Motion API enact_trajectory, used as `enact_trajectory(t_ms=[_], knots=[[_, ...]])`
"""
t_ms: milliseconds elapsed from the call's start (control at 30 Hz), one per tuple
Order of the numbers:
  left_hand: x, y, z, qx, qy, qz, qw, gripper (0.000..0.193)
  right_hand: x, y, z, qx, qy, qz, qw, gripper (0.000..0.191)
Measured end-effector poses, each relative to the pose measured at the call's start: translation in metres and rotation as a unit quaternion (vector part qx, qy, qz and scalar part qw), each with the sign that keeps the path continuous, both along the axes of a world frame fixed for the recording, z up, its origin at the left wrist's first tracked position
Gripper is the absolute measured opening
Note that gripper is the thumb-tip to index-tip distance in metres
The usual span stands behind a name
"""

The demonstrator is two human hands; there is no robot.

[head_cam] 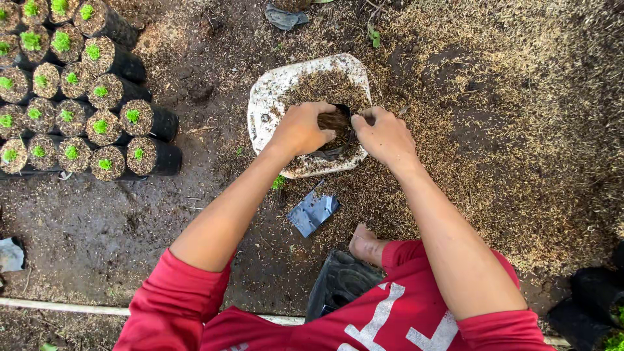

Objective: The person removes a small seedling from a black plastic bag, places it into a white container filled with soil, and covers the roots with soil using both hands. The person then places the container with the potted seedling among other similar containers.

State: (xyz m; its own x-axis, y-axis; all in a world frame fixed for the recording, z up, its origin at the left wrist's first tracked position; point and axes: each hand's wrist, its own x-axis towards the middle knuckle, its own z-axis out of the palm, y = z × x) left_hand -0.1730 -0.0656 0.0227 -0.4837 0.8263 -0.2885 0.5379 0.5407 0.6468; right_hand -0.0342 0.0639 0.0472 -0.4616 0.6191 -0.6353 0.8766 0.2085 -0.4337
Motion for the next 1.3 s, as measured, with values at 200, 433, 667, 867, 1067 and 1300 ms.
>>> enact_trajectory(t_ms=[200,433,667,867,1067,1300], knots=[[0.013,-0.004,-0.029,-0.04,0.122,-0.036,0.991,0.03,-0.004,-0.006,-0.003,0.013,0.012,0.008,1.0,0.052],[0.005,-0.011,-0.042,-0.109,0.2,-0.088,0.97,0.016,-0.011,-0.006,-0.005,0.01,0.006,0.012,1.0,0.052],[-0.001,-0.001,-0.021,-0.104,0.003,-0.038,0.994,0.036,-0.022,-0.009,-0.002,-0.023,0.001,-0.002,1.0,0.049],[-0.005,-0.006,-0.023,-0.047,0.041,-0.068,0.996,0.029,-0.028,-0.011,0.0,-0.034,-0.004,0.004,0.999,0.049],[-0.008,-0.011,-0.035,-0.02,0.097,-0.039,0.994,0.025,-0.032,-0.012,-0.007,-0.028,0.009,0.012,1.0,0.05],[-0.003,-0.004,-0.035,-0.052,0.23,-0.163,0.958,0.02,-0.037,-0.015,-0.011,-0.017,0.02,0.018,0.999,0.049]])
